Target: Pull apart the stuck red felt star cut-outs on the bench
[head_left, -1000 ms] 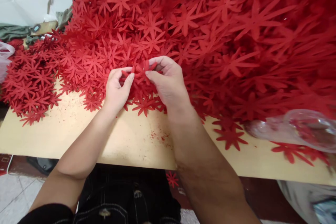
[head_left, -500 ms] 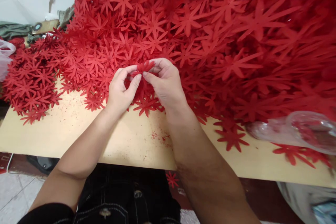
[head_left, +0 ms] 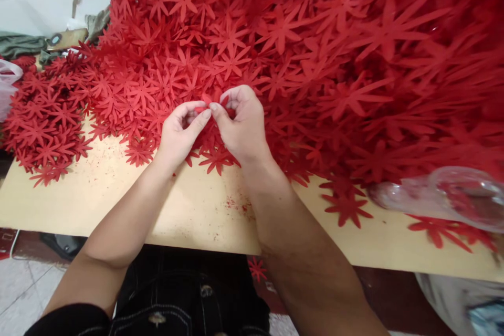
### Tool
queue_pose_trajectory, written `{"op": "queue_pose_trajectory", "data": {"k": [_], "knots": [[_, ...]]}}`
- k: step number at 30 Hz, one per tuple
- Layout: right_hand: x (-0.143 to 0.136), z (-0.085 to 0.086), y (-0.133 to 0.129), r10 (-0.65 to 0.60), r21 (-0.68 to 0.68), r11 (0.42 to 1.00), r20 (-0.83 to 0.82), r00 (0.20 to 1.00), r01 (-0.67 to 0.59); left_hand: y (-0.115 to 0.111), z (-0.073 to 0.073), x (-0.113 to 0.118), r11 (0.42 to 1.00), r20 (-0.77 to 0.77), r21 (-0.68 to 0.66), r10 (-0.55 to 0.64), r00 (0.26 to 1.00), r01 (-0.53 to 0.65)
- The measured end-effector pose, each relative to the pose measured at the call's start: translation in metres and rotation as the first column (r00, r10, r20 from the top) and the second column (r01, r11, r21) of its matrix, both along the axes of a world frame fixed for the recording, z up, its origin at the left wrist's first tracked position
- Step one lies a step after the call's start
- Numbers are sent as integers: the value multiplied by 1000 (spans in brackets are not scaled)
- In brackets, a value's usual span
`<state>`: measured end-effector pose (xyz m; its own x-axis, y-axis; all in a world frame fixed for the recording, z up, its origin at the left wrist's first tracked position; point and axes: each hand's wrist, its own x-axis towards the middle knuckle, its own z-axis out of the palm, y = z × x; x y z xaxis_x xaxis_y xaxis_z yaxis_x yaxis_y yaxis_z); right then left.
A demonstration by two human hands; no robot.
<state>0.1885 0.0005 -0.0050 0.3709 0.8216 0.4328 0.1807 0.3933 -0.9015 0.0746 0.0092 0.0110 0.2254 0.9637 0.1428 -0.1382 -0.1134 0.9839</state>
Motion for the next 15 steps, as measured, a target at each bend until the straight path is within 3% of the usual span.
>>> {"op": "queue_pose_trajectory", "data": {"k": [4,9,15], "knots": [[-5,3,-2,74,-15,997,-55,996,-75,3,1,-2,997,32,-53,52,998,-51],[-1,7,-2,255,-53,961,-208,944,-271,7,2,-7,984,84,-92,163,983,-155],[5,14,-4,355,-62,925,-208,911,-374,7,4,-5,963,86,-109,255,963,-245]]}}
